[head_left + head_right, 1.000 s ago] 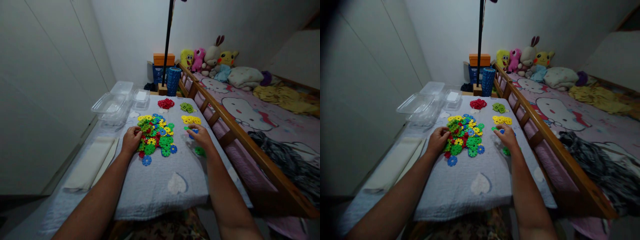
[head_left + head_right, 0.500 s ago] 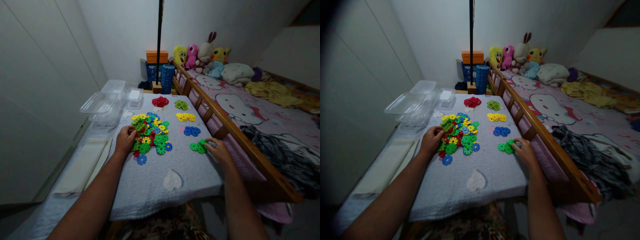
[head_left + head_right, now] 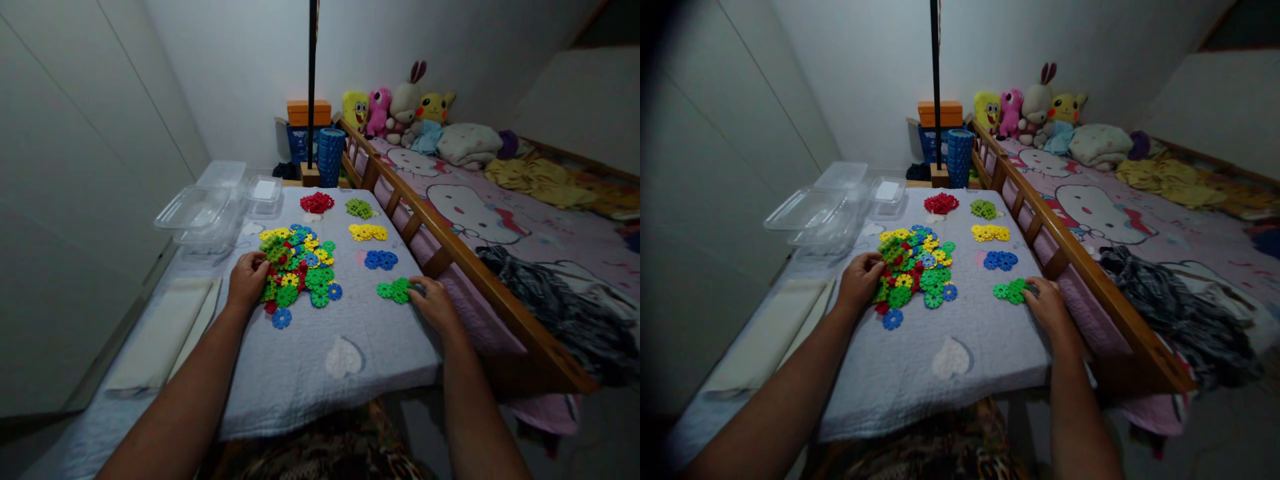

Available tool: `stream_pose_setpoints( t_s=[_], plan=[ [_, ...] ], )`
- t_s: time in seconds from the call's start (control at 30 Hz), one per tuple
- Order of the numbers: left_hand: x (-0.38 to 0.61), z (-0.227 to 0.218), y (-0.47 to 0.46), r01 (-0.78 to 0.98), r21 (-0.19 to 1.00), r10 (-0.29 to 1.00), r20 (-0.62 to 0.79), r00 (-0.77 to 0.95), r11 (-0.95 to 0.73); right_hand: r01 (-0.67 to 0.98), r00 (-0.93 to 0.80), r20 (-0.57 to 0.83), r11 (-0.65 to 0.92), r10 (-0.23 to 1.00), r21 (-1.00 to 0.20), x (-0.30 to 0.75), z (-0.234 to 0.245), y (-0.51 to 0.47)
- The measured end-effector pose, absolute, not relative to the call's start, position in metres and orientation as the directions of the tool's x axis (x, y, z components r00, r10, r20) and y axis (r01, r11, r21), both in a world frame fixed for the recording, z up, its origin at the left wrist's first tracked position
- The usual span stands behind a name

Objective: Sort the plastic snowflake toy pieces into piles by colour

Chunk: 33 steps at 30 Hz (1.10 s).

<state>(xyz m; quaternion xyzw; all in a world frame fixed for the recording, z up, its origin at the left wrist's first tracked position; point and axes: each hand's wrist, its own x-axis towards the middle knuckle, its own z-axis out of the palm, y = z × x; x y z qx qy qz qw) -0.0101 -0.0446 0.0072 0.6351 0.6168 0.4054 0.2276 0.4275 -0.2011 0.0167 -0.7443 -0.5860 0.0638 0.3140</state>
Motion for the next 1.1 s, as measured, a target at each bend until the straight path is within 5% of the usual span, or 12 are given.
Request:
stream_pose_setpoints(
  t_s=[0.2, 0.4, 0.67, 1.1],
  plan=[
    [-0.009, 0.008, -0.045, 0.588, 0.796, 0.968, 0.237, -0.085, -0.143, 0.845, 0.121, 0.317, 0.071, 0.941, -0.530, 0.374, 0.046, -0.163],
    [-0.009, 0.007, -0.045, 0.574, 0.802, 0.964, 0.255, -0.077, -0.167, 0.846, -0.167, 0.195, 0.242, 0.967, -0.476, 0.299, 0.056, -0.094],
    [-0.009, 0.005, -0.045, 0.567, 0.804, 0.963, 0.261, -0.066, -0.179, 0.900, -0.032, 0.104, 0.074, 0.994, -0.430, 0.266, 0.021, -0.032],
    [-0.008, 0.006, -0.049, 0.569, 0.797, 0.960, 0.275, -0.045, -0.202, 0.927, -0.031, 0.127, 0.076, 0.991, -0.368, 0.272, 0.007, -0.034]
  ],
)
